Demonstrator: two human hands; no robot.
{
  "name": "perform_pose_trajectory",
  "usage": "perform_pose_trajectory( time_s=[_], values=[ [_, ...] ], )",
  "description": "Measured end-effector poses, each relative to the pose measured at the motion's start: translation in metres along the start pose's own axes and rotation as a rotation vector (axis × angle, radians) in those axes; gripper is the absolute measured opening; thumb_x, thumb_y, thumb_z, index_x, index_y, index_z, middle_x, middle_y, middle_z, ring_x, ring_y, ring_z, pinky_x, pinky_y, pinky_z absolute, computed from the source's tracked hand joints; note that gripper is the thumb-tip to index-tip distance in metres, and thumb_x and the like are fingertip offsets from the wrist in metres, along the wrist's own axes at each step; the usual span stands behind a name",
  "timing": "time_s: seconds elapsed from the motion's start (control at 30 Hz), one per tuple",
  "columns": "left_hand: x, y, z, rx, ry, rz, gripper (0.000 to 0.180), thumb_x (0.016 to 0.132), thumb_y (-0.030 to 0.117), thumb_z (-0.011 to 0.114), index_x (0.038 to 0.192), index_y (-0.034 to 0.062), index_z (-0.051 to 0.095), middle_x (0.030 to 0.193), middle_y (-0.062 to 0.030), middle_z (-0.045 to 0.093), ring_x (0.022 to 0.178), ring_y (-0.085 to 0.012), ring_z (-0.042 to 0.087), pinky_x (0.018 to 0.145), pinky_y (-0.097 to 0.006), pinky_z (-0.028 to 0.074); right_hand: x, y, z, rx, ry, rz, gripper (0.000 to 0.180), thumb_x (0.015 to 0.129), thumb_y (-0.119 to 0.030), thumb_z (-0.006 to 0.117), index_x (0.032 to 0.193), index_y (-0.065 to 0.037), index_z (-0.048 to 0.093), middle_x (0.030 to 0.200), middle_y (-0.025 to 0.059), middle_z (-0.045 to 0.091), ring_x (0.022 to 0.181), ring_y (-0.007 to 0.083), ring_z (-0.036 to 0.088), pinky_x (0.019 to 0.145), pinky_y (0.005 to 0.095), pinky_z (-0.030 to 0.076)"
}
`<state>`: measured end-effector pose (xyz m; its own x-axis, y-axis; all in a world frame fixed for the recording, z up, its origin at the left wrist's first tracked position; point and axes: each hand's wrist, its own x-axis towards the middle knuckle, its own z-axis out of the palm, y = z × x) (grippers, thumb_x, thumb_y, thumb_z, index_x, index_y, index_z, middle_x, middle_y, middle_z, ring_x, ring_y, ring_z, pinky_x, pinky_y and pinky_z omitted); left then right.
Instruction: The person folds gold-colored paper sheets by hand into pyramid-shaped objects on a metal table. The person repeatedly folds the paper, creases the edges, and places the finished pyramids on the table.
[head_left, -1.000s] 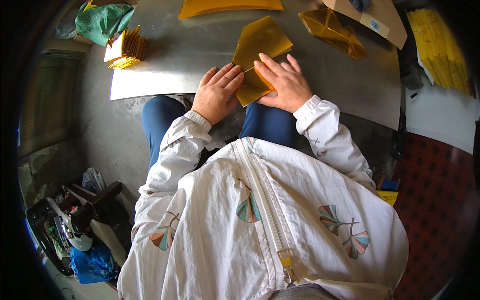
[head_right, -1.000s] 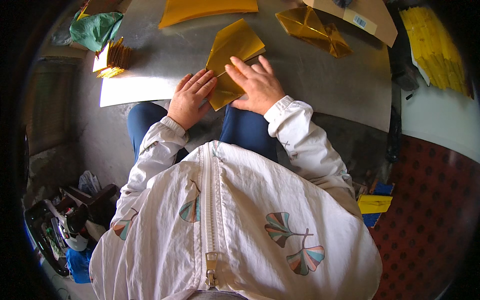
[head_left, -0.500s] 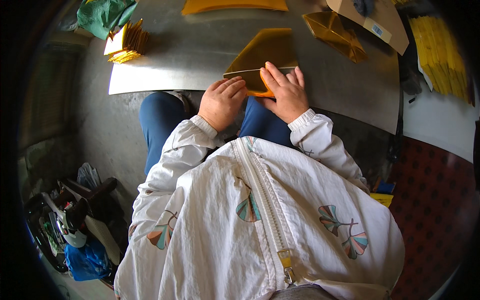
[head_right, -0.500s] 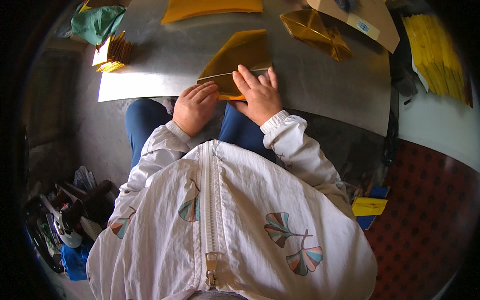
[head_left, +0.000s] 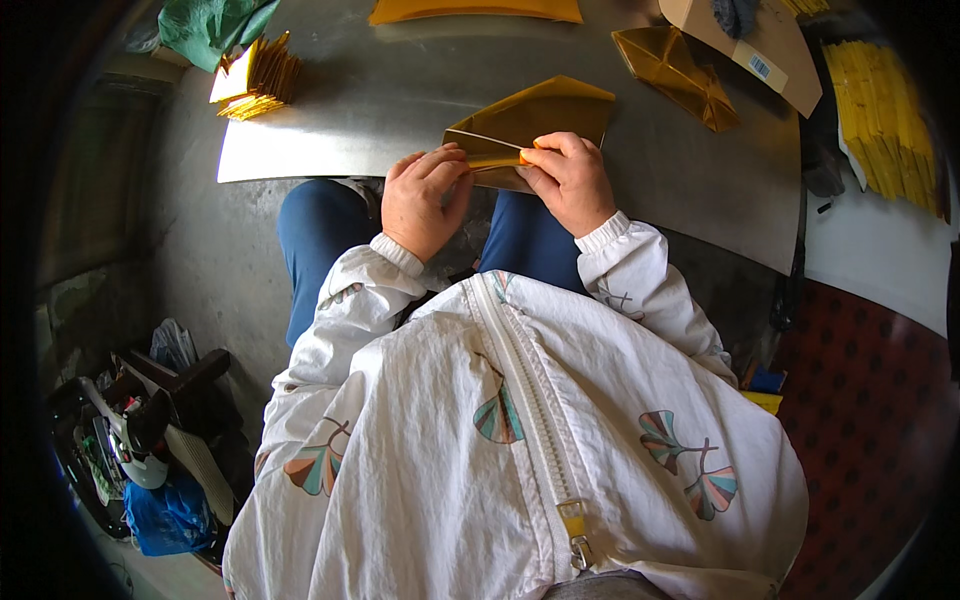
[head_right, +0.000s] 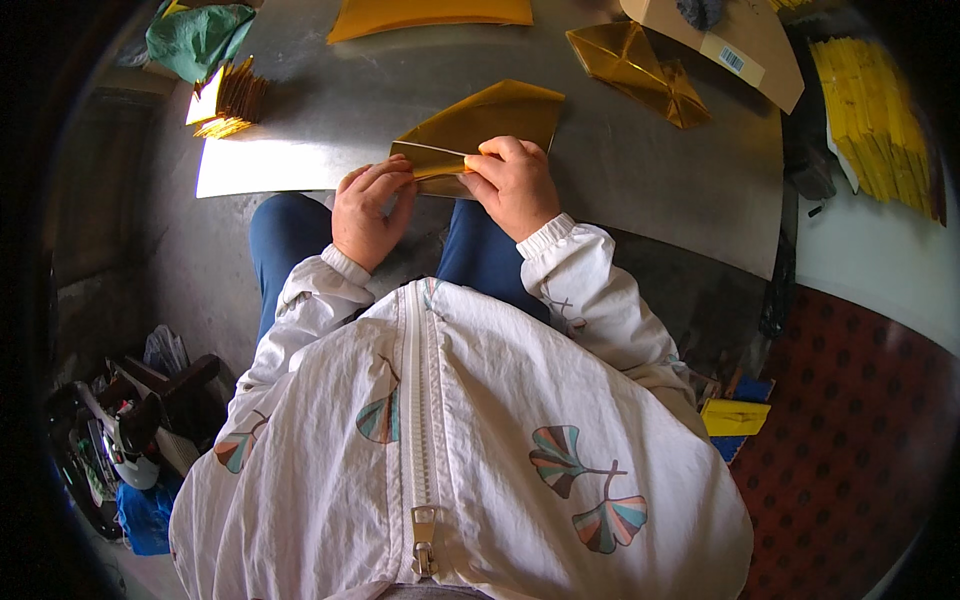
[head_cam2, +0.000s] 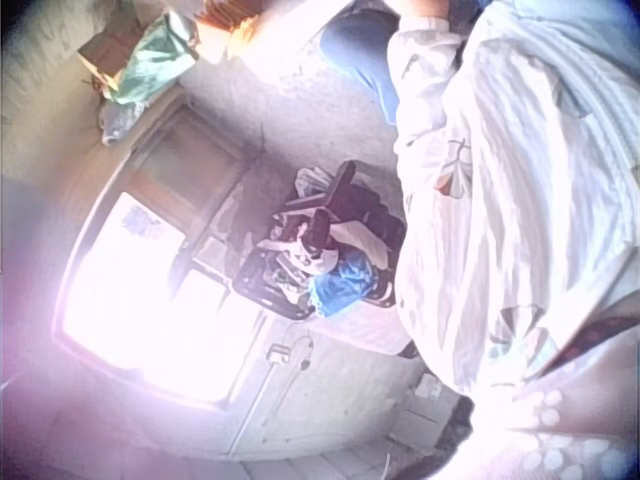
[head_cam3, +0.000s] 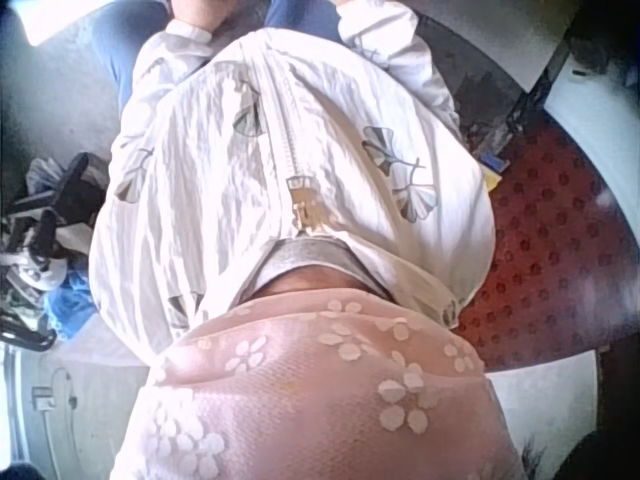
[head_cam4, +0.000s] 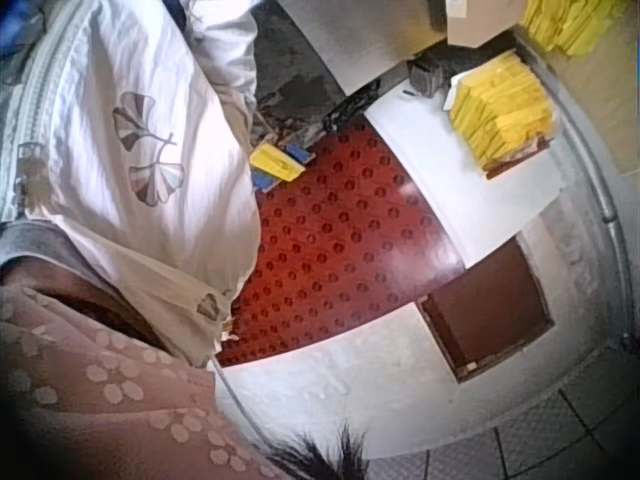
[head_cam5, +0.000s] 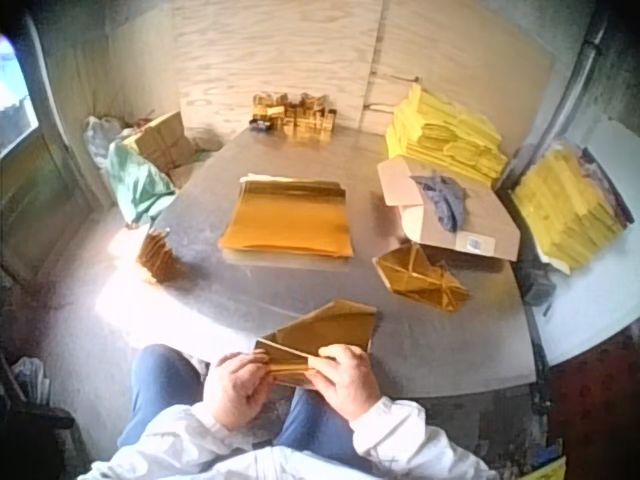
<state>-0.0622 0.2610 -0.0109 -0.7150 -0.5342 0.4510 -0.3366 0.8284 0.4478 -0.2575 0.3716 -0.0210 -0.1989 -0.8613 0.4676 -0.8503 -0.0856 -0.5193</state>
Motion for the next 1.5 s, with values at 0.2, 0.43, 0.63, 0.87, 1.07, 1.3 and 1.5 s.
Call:
perform_pose_trajectory(
  time_s=[0.2, 0.43, 0.63, 0.87, 1.07, 1.3, 1.5],
  values=[
    [0.000, -0.003, -0.005, 0.025, 0.027, -0.110, 0.014, 0.077, 0.011, 0.075, 0.091, 0.0068, 0.072, 0.108, -0.0070, 0.069, 0.101, -0.0264, 0.067, 0.090, -0.039, 0.047, 0.012, 0.004, 0.005, 0.150, 0.078, 0.069, 0.014, 0.078, -0.019, 0.076, 0.080, -0.006, 0.072, 0.084, 0.0088, 0.064, 0.070, 0.0254, 0.064, 0.063, 0.0376, 0.051],
    [-0.009, -0.012, -0.010, -0.108, 0.078, -0.310, 0.019, 0.079, 0.021, 0.077, 0.093, 0.0083, 0.074, 0.108, -0.0086, 0.066, 0.099, -0.0274, 0.063, 0.090, -0.040, 0.041, 0.021, 0.000, 0.006, 0.094, 0.016, 0.192, 0.017, 0.080, -0.022, 0.074, 0.078, -0.005, 0.071, 0.081, 0.0105, 0.064, 0.064, 0.0264, 0.064, 0.060, 0.0373, 0.052],
    [-0.010, -0.008, -0.011, -0.156, 0.077, -0.409, 0.016, 0.080, 0.020, 0.076, 0.088, 0.0070, 0.075, 0.095, -0.0091, 0.066, 0.088, -0.0263, 0.061, 0.083, -0.041, 0.043, 0.031, -0.006, 0.004, 0.033, -0.078, 0.314, 0.020, 0.082, -0.025, 0.072, 0.076, -0.006, 0.071, 0.080, 0.0104, 0.064, 0.064, 0.0267, 0.064, 0.062, 0.0394, 0.052],
    [-0.008, -0.006, -0.016, -0.065, 0.050, -0.388, 0.011, 0.077, 0.016, 0.077, 0.083, 0.0077, 0.075, 0.088, -0.0079, 0.066, 0.087, -0.0265, 0.060, 0.076, -0.039, 0.045, 0.036, -0.009, -0.001, -0.042, -0.185, 0.311, 0.020, 0.081, -0.022, 0.075, 0.081, -0.003, 0.069, 0.087, 0.0108, 0.064, 0.069, 0.0239, 0.064, 0.064, 0.0331, 0.052],
    [-0.005, -0.002, -0.020, 0.005, 0.051, -0.144, 0.014, 0.071, 0.011, 0.076, 0.084, 0.0099, 0.072, 0.100, -0.0053, 0.066, 0.102, -0.0260, 0.059, 0.084, -0.041, 0.044, 0.022, -0.005, -0.007, 0.127, -0.088, 0.071, 0.021, 0.078, -0.015, 0.074, 0.094, -0.003, 0.068, 0.097, 0.0124, 0.062, 0.083, 0.0290, 0.065, 0.067, 0.0345, 0.054],
    [0.005, 0.023, -0.009, 0.151, -0.032, 0.160, 0.016, 0.070, 0.013, 0.070, 0.085, 0.0112, 0.068, 0.114, -0.0030, 0.063, 0.121, -0.0232, 0.055, 0.103, -0.046, 0.037, -0.003, -0.025, -0.011, -0.204, -0.114, 0.002, 0.038, 0.077, -0.009, 0.068, 0.115, -0.014, 0.067, 0.127, 0.0075, 0.059, 0.104, 0.0257, 0.059, 0.106, 0.0502, 0.032],
    [0.014, 0.044, -0.001, -0.048, -0.209, 0.283, 0.020, 0.073, 0.017, 0.073, 0.091, 0.0099, 0.068, 0.116, -0.0068, 0.065, 0.118, -0.0228, 0.059, 0.107, -0.050, 0.035, -0.019, -0.025, -0.003, -0.170, -0.139, -0.031, 0.028, 0.079, -0.008, 0.066, 0.107, -0.011, 0.070, 0.120, 0.0062, 0.064, 0.101, 0.0257, 0.061, 0.100, 0.0439, 0.040]
  ],
)
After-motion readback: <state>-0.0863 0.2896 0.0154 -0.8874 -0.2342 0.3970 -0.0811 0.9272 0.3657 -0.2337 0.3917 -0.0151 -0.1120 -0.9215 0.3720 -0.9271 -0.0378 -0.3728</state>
